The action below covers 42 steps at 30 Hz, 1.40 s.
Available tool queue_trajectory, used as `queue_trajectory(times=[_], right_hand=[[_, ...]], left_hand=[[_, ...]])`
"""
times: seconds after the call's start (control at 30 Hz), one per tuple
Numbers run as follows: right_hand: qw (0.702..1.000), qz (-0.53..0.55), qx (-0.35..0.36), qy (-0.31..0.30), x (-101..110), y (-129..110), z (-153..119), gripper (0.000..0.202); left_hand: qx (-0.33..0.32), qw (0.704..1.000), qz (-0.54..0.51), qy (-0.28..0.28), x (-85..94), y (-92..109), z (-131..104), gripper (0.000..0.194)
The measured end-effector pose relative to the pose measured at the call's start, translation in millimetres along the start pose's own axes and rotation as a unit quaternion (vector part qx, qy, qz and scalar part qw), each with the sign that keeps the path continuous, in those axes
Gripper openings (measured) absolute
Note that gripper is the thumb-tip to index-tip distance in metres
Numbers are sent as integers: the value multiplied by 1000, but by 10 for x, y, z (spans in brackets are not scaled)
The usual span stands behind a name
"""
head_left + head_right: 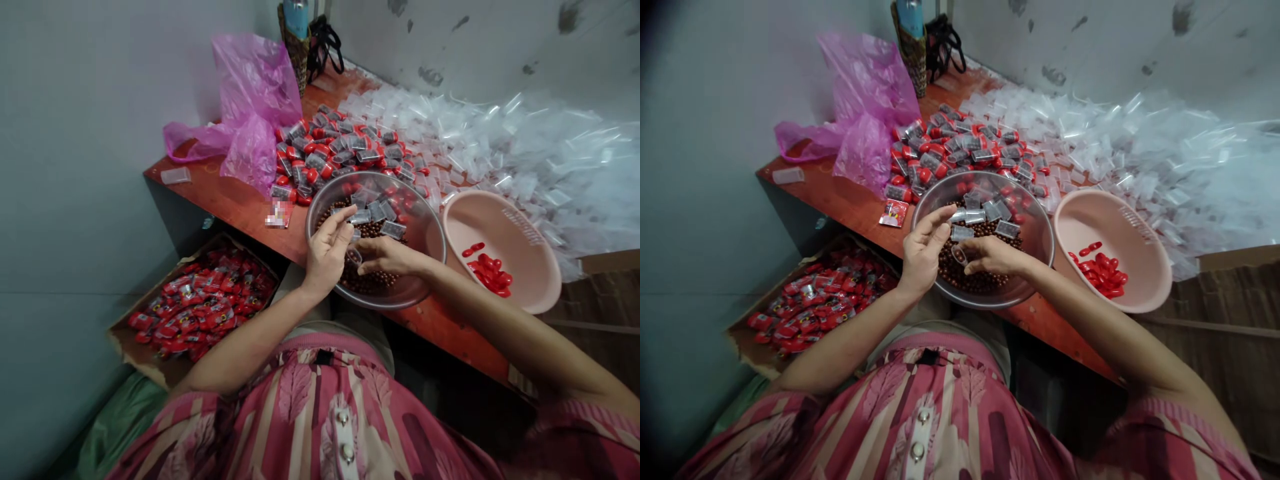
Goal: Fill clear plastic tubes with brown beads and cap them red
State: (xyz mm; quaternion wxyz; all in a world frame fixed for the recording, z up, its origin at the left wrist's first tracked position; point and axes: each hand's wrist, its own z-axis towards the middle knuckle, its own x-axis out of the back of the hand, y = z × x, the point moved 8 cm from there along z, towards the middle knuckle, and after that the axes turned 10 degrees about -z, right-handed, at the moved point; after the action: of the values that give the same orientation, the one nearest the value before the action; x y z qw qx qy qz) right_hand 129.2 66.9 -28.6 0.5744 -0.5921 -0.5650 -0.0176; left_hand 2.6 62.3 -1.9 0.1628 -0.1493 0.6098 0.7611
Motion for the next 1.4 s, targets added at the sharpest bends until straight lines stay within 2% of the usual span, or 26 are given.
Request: queue_trajectory(times=[0.1,0.23,0.37,0.5,0.63,0.73,0.8,0.83,0.93,1.0,1.1,1.23,1.4], right_hand=[[991,127,-16,37,150,14,-144,39],[967,234,-2,98,286,-51,-279,42],[943,314,-14,113,261,-33,-327,35],[912,379,-53,150,203,78,-342,32],[905,364,-99,196,241,226,-398,40],[886,320,-85,325,514,253,-553,40],[872,269,-52,405,699,158,-672,37],[874,234,-34,424,759,76,-705,34],[900,123,6,418,802,-183,-690,31],[915,102,25,390,761,-275,-632,33],[918,152,33,365,720,-256,-583,35],[892,209,38,399,793,-189,-652,33],[906,175,20,384,887,-150,-714,33]], left_hand=[[36,999,21,-18,-23,-88,19,33],[108,986,86,-99,-138,-252,28,40],[126,975,114,-143,-200,-301,38,36],[151,976,40,-150,-242,-320,39,32],[198,974,-52,-99,-208,-380,29,32],[214,970,-71,-85,-200,-406,15,34],[208,971,-55,-103,-225,-391,13,34],[200,972,-42,-112,-235,-376,16,34],[175,976,-8,-130,-246,-339,26,31],[161,977,13,-138,-241,-331,30,31],[145,977,37,-151,-237,-329,27,31],[153,976,23,-154,-252,-325,28,31],[174,975,-52,-130,-256,-306,30,29]])
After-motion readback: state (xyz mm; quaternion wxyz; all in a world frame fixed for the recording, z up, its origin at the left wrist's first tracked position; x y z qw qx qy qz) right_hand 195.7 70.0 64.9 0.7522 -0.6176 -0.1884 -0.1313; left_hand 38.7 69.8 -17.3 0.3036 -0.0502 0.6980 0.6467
